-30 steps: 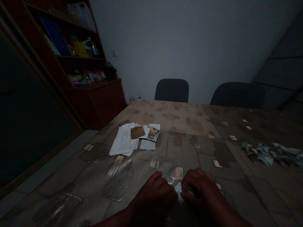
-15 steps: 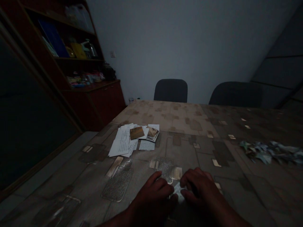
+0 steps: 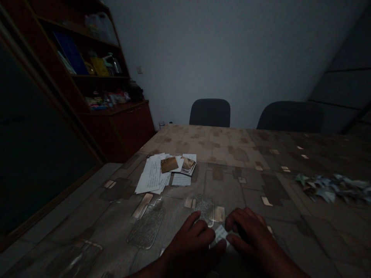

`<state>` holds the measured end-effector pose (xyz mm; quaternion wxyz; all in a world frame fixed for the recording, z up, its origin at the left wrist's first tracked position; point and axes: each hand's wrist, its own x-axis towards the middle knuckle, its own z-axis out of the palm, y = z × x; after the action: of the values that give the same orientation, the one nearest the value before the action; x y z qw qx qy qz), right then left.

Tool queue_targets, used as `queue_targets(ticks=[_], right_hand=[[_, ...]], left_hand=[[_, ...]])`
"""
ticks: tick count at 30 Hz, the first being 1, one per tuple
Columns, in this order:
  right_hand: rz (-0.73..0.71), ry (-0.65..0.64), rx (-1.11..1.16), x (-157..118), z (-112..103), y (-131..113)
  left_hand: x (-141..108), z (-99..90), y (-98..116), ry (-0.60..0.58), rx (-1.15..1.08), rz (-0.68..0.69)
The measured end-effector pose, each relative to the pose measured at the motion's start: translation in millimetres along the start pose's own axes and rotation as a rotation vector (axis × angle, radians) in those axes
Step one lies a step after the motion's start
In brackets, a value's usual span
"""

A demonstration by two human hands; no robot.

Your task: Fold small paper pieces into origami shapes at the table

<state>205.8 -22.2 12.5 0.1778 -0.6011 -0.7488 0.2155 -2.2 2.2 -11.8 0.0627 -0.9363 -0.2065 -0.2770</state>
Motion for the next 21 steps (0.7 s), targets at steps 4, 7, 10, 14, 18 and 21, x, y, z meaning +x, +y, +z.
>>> queue_targets(ticks=[4,7,10,14,18,21], right_hand=[[-0.010,-0.019,0.002,1,1,0],[-0.014,-0.015,-0.002,1,-1,-1],[-0.023,-0.021,0.025,0,-3,-2],[-0.105,0.003,0.046,0,-2,2],[-0.155,-0.011,0.000,5,1,4],[-0.146,-0.029,-0.024,10,1,0]], left_hand=[[-2,2.9,0,-0.022,0.011,-0.025],[-6,1.7,-1,-0.043,0.001,-0.021],[-8,-0.2,-3,-0.015,-0.023,-0.038],[-10,2.5,-5,0.068,-0.088,-0.069],[-12,7.1,-7,0.059,-0.237,-0.227],[-9,5.3,-11,0.121,-0.262,-0.204]])
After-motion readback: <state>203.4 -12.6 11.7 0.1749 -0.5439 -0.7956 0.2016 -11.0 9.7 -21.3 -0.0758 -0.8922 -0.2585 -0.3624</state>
